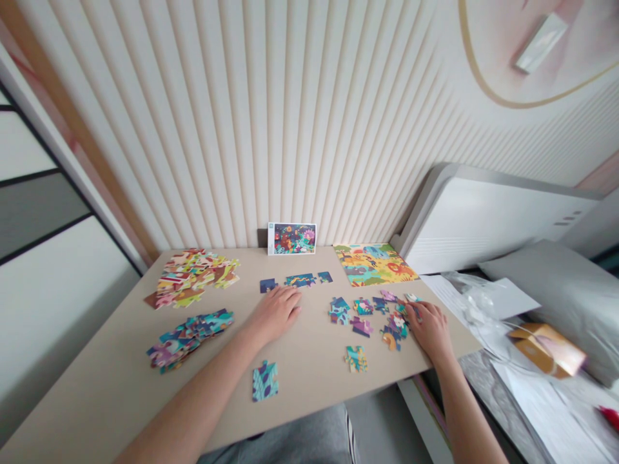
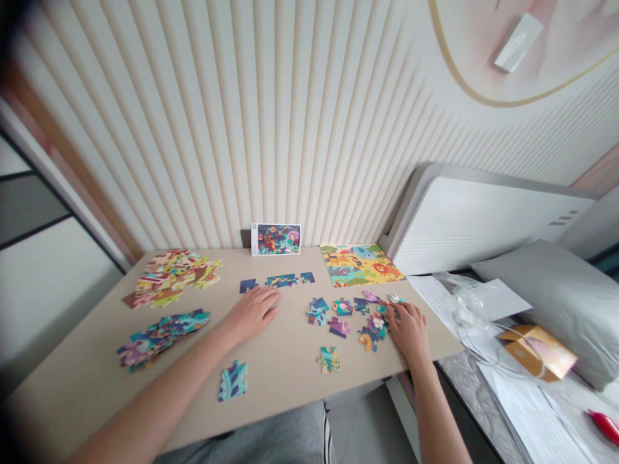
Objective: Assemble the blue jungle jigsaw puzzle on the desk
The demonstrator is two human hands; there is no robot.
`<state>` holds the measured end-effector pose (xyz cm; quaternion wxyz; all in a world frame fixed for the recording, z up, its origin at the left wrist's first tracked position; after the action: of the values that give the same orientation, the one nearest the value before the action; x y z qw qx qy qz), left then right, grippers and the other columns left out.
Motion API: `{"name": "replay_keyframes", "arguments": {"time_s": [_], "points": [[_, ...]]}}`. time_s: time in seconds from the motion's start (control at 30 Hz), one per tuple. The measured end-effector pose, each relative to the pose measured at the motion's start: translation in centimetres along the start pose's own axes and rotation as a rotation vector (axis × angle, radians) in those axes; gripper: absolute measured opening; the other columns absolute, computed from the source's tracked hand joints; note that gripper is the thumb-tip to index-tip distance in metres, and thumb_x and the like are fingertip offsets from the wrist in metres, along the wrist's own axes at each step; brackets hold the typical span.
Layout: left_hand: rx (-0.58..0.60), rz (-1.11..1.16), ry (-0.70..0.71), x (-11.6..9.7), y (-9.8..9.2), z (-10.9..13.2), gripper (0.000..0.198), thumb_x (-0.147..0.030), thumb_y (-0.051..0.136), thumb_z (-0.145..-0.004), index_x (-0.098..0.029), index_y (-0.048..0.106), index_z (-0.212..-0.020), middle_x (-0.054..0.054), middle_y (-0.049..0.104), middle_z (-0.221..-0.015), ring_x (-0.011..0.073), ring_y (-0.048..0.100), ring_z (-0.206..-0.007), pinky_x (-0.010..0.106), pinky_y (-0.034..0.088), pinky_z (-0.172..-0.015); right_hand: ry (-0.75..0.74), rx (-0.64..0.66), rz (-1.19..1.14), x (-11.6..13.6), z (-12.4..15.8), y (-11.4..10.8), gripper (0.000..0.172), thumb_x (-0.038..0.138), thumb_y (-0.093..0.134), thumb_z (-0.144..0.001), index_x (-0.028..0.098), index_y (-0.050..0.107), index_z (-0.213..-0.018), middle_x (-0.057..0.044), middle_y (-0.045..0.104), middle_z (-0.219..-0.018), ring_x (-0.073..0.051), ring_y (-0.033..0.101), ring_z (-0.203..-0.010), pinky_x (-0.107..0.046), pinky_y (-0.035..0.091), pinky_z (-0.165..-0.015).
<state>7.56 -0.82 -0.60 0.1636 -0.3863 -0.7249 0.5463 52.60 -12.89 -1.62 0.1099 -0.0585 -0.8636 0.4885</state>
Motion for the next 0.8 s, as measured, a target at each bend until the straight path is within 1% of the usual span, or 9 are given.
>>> {"name": "replay_keyframes", "arguments": {"time_s": [0.13, 0.23, 0.33, 0.4, 0.47, 0.57, 0.63, 0.7, 0.8], "points": [[-0.002, 0.000, 0.013, 0.0, 0.1, 0.0, 0.033, -0.030, 0.049, -0.101, -0.021, 0.061, -0.130, 0.011, 0.061, -0.139, 0.0277, 0.052, -0.131, 0.048, 0.034, -0.117, -0.007, -0.005, -0.017, 0.0, 0.0, -0.2, 0.042, 0.052, 0.043, -0.100, 0.026, 0.074, -0.111, -0.011, 0.069, -0.114, -0.031, 0.057, -0.111, -0.046, 0.041, -0.097], [-0.025, 0.019, 0.022, 0.0, 0.1, 0.1, 0.031, -0.028, 0.052, -0.099, -0.021, 0.063, -0.127, 0.011, 0.062, -0.138, 0.0276, 0.053, -0.131, 0.049, 0.036, -0.117, -0.031, -0.043, -0.065, 0.1, -0.2, -0.4, 0.040, 0.049, 0.045, -0.099, 0.024, 0.075, -0.107, -0.011, 0.070, -0.111, -0.030, 0.058, -0.108, -0.046, 0.042, -0.097], [-0.053, 0.048, 0.034, 0.0, 0.0, 0.1, 0.029, -0.025, 0.054, -0.098, -0.021, 0.064, -0.124, 0.011, 0.063, -0.134, 0.0273, 0.054, -0.129, 0.048, 0.038, -0.115, -0.072, -0.079, -0.158, 1.9, -0.4, -1.0, 0.039, 0.046, 0.045, -0.100, 0.022, 0.075, -0.104, -0.012, 0.071, -0.109, -0.030, 0.060, -0.107, -0.047, 0.044, -0.096], [-0.069, 0.063, 0.044, 0.0, -0.1, 0.1, 0.027, -0.024, 0.055, -0.097, -0.022, 0.065, -0.122, 0.011, 0.065, -0.132, 0.0272, 0.056, -0.128, 0.048, 0.040, -0.114, -0.118, -0.062, -0.232, 4.5, -0.3, -1.4, 0.038, 0.044, 0.044, -0.101, 0.022, 0.075, -0.104, -0.012, 0.071, -0.109, -0.029, 0.061, -0.105, -0.046, 0.046, -0.096], [-0.080, 0.068, 0.049, 0.1, -0.1, 0.1, 0.026, -0.024, 0.055, -0.097, -0.023, 0.065, -0.121, 0.010, 0.065, -0.131, 0.0271, 0.056, -0.127, 0.048, 0.041, -0.113, -0.225, 0.024, -0.272, 8.3, 0.0, -1.8, 0.034, 0.041, 0.046, -0.101, 0.025, 0.076, -0.104, -0.010, 0.071, -0.110, -0.028, 0.062, -0.106, -0.046, 0.045, -0.098], [-0.076, 0.051, 0.047, 0.1, 0.0, 0.1, 0.026, -0.024, 0.055, -0.097, -0.022, 0.065, -0.122, 0.011, 0.064, -0.133, 0.0273, 0.056, -0.128, 0.048, 0.041, -0.113, -0.345, 0.163, -0.267, 14.4, 0.9, -2.2, 0.029, 0.037, 0.050, -0.101, 0.028, 0.072, -0.117, -0.008, 0.069, -0.118, -0.029, 0.059, -0.115, -0.046, 0.044, -0.099], [-0.067, 0.035, 0.041, 0.1, -0.1, 0.2, 0.026, -0.024, 0.054, -0.098, -0.021, 0.064, -0.122, 0.011, 0.064, -0.134, 0.0273, 0.056, -0.128, 0.048, 0.041, -0.113, -0.403, 0.224, -0.269, 17.8, 1.5, -2.4, 0.028, 0.036, 0.054, -0.099, 0.028, 0.070, -0.121, -0.008, 0.069, -0.121, -0.029, 0.058, -0.117, -0.047, 0.041, -0.104], [-0.059, 0.027, 0.041, 0.0, -0.2, 0.2, 0.025, -0.024, 0.054, -0.099, -0.021, 0.064, -0.121, 0.010, 0.064, -0.133, 0.0269, 0.056, -0.128, 0.047, 0.041, -0.113, -0.440, 0.252, -0.279, 20.0, 2.2, -2.7, 0.026, 0.034, 0.056, -0.099, 0.027, 0.069, -0.121, -0.008, 0.068, -0.121, -0.028, 0.058, -0.118, -0.048, 0.038, -0.108], [-0.059, 0.032, 0.048, -0.1, -0.4, 0.2, 0.024, -0.023, 0.054, -0.098, -0.022, 0.064, -0.120, 0.009, 0.064, -0.132, 0.0259, 0.055, -0.128, 0.046, 0.041, -0.112, -0.477, 0.285, -0.304, 21.4, 3.0, -3.0, 0.023, 0.031, 0.056, -0.099, 0.028, 0.070, -0.118, -0.008, 0.067, -0.122, -0.027, 0.058, -0.118, -0.047, 0.038, -0.108]]}}
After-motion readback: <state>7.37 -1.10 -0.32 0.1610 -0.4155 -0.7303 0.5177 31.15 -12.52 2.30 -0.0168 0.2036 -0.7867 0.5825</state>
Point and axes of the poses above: each hand's wrist, its own z-axis away from the middle knuckle, its own y-axis out of the palm, x = y × z, the point moved 2 cm from there along -z, towards the middle knuckle
